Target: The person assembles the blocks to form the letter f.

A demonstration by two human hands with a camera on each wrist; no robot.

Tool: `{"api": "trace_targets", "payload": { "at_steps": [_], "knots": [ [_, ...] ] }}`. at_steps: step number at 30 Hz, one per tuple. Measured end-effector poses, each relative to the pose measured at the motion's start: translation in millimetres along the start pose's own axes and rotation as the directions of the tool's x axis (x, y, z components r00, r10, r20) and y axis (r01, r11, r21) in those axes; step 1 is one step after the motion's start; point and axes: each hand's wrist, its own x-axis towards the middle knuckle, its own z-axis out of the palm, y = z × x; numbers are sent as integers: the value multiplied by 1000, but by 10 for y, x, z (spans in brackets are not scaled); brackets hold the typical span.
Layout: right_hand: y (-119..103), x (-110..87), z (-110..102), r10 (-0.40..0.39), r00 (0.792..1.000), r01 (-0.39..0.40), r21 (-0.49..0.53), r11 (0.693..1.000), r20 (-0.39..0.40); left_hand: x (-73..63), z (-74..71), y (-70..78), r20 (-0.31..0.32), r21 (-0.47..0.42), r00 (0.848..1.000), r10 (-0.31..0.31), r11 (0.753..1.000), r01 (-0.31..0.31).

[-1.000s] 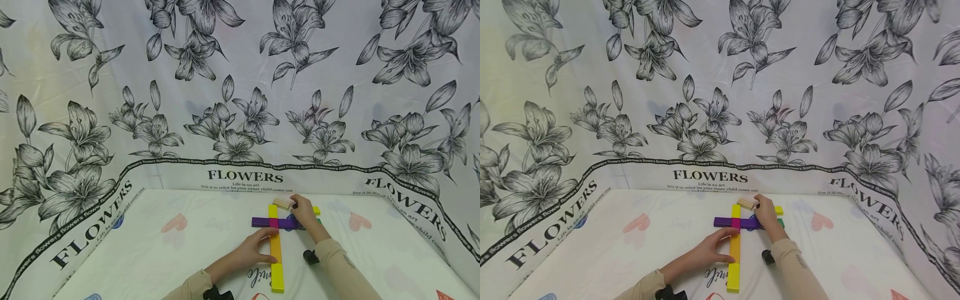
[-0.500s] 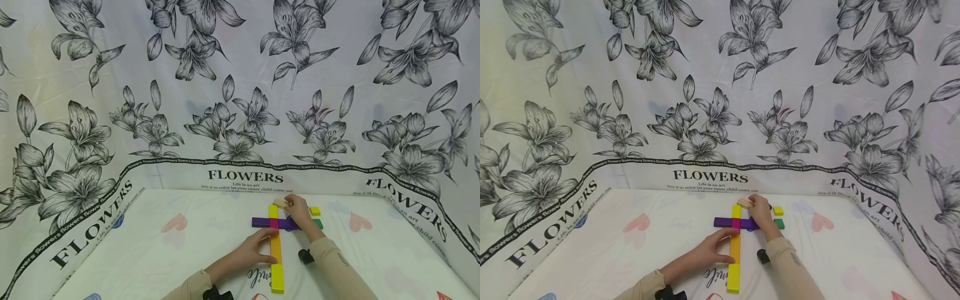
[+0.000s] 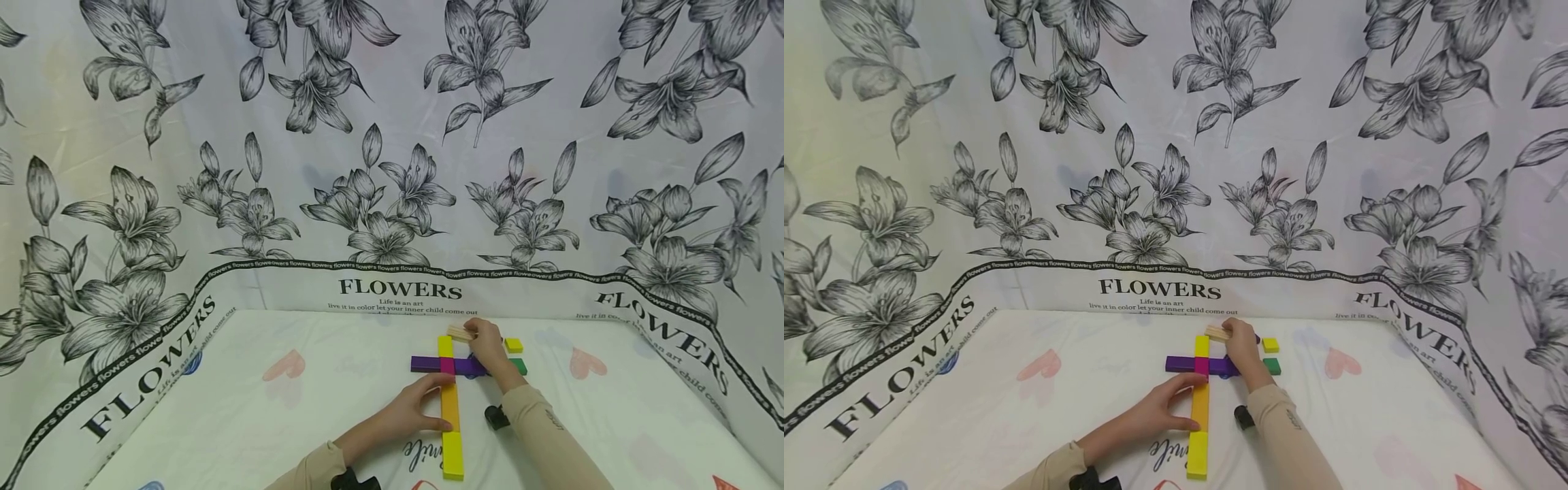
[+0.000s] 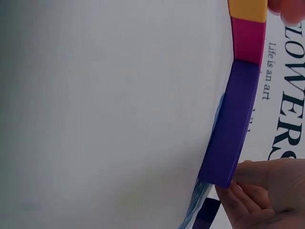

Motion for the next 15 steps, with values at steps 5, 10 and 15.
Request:
{"api": "trace_targets", "payload": {
  "at_steps": [5,10,15],
  "knots": [
    [18,21,-45,5,1000,-5,5,1000,6,-3,0,9,2,8,1000,4,1000,-4],
    [19,20,-68,18,999,-18,-3,1000,49,-3,3,21,4,22,1000,10,1000,-11],
    [-36,-36,-76,54,998,-53,46,998,-25,-7,7,24,-3,27,1000,2,1000,-2]
  ]
}}
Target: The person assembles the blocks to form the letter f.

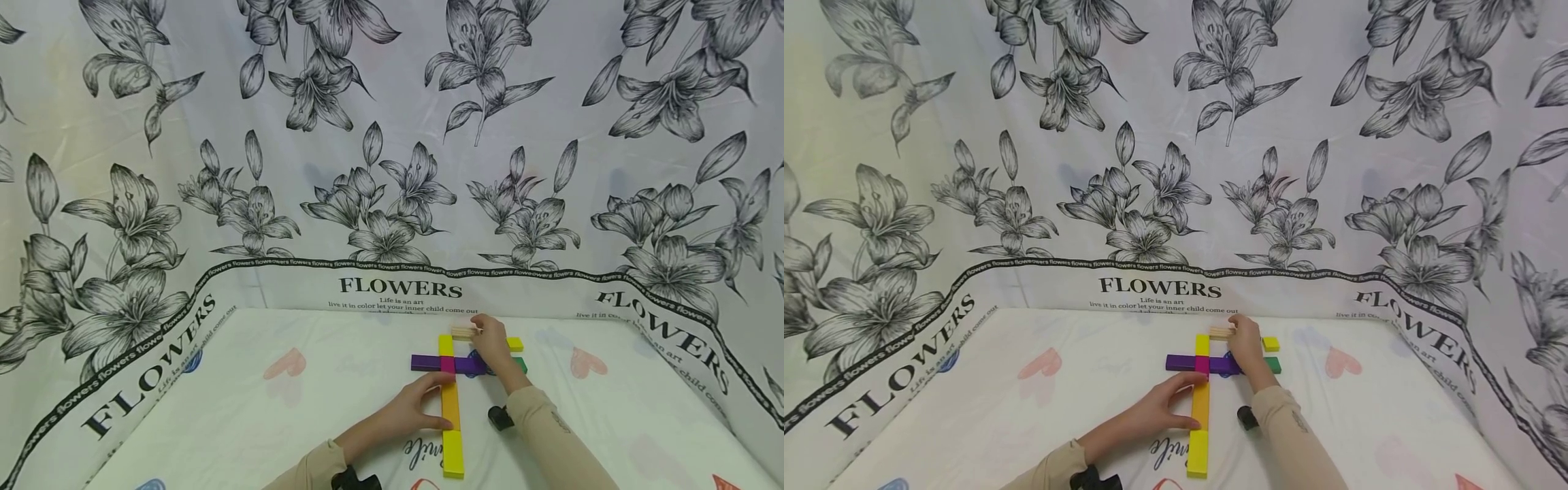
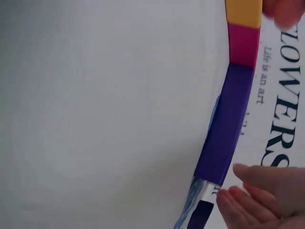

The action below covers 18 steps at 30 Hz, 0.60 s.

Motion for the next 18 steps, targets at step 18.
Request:
{"api": "trace_targets", "payload": {
  "at_steps": [18],
  "knots": [
    [-76,-80,-14,91,995,-90,39,995,-50,-3,-2,-1,0,-4,1000,5,1000,-5]
  ]
}}
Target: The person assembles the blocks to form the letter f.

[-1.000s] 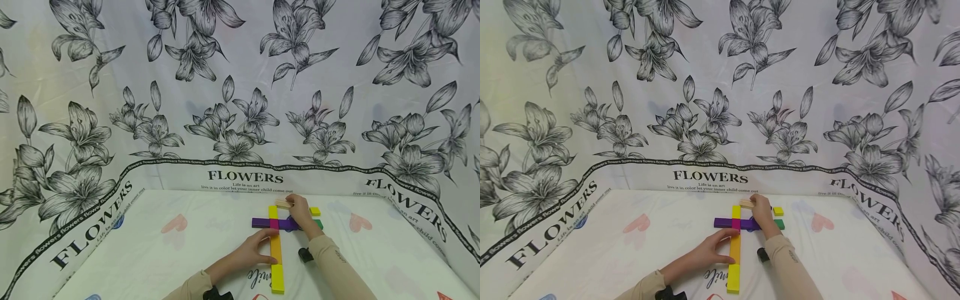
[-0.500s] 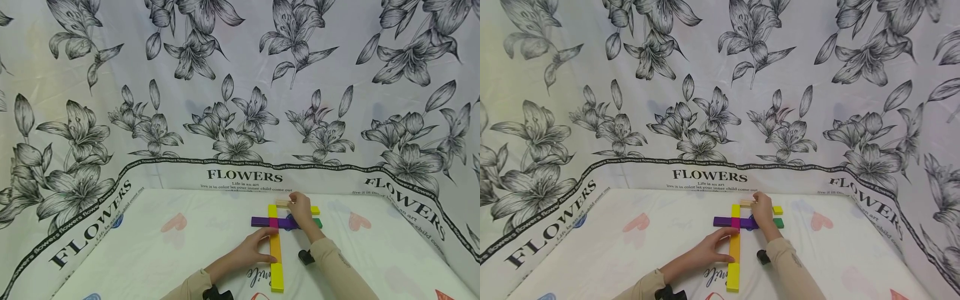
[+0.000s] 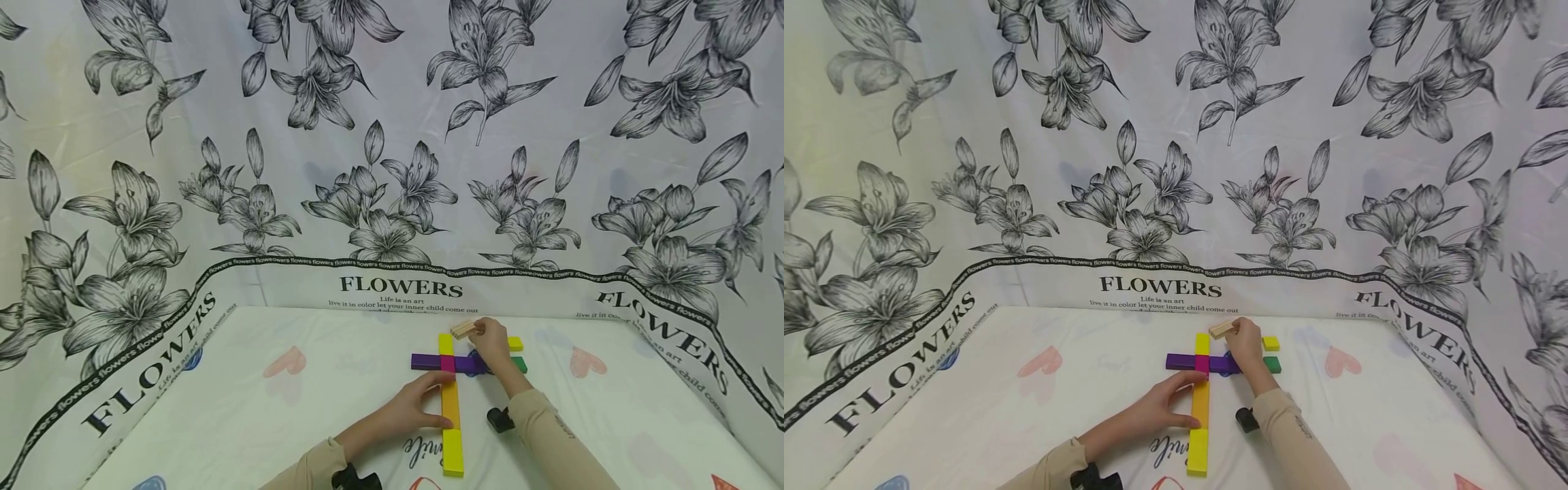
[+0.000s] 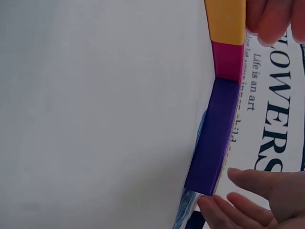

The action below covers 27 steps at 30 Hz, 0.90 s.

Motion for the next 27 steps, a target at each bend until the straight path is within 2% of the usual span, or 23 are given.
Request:
{"api": "trace_targets", "payload": {
  "at_steps": [3,15,20,27],
  "knots": [
    [13,9,12,-2,1000,2,12,1000,25,-4,2,1,-2,2,1000,1,1000,-1],
    [86,86,111,-18,997,22,-46,999,77,-2,-7,10,1,15,1000,6,1000,-6],
    [88,88,132,-33,997,36,-45,998,70,-2,-5,7,-2,20,1000,8,1000,-8],
    [79,91,164,-14,999,18,-79,997,48,1,1,0,3,7,1000,-2,1000,2]
  ]
}}
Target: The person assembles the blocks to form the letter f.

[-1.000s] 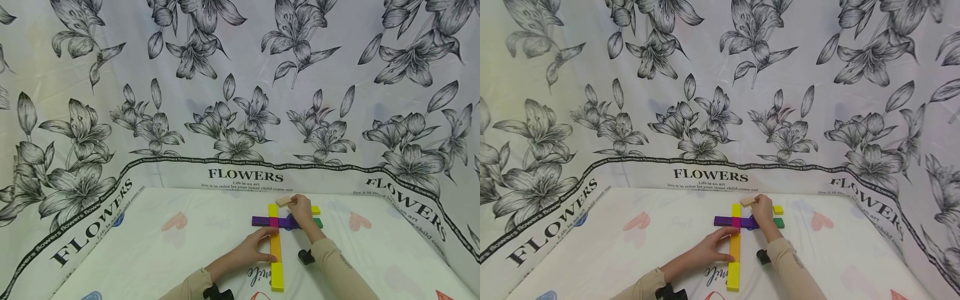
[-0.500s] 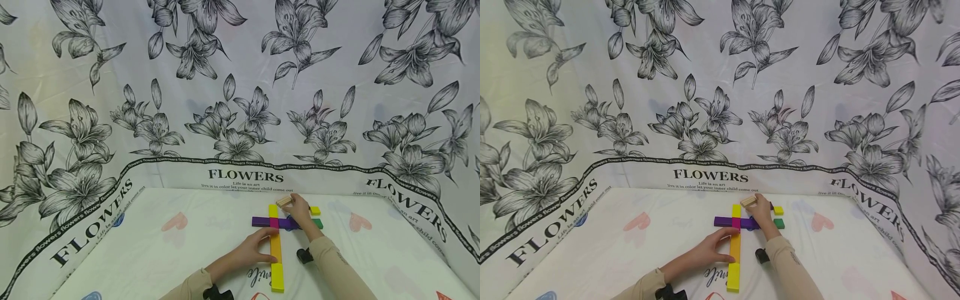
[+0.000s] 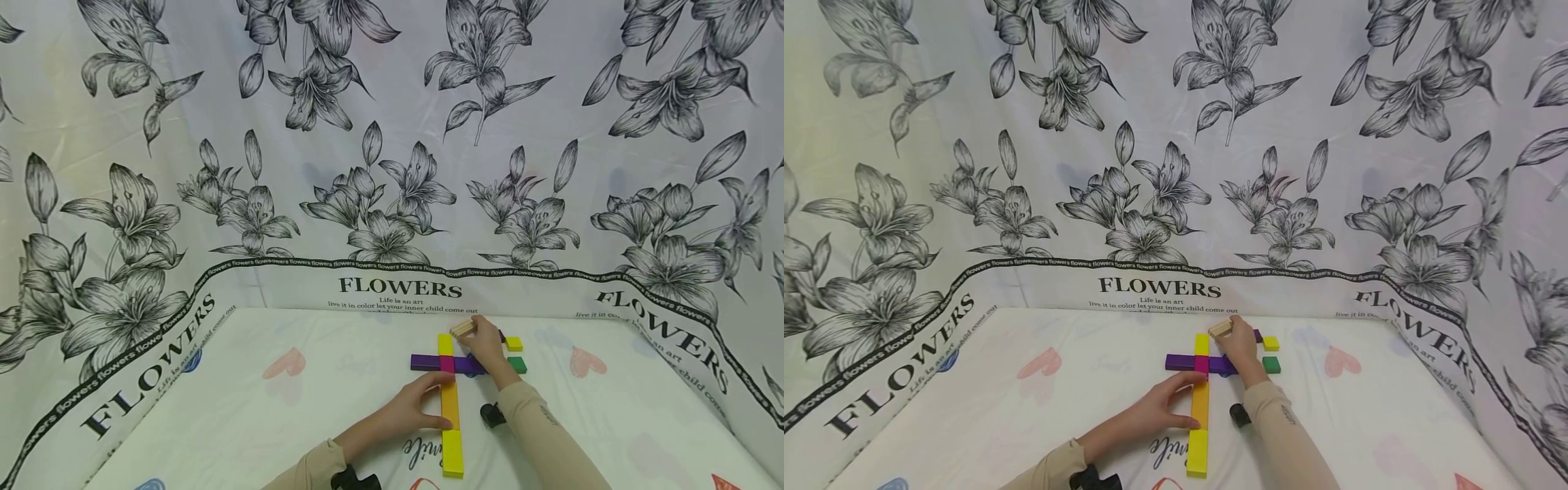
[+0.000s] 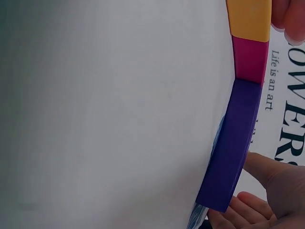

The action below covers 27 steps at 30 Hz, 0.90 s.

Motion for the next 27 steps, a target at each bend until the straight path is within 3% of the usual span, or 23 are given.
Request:
{"api": "trace_targets", "payload": {
  "at_steps": [11,21,27],
  "knots": [
    [-15,24,20,19,1000,-19,-41,999,3,-1,-3,-16,-1,0,1000,12,1000,-12],
    [-91,54,41,-44,999,46,123,991,-20,-4,-2,-9,1,-5,1000,14,1000,-14],
    [-109,79,108,-78,997,79,135,988,-16,-6,-5,-3,2,-3,1000,10,1000,-10]
  ]
}}
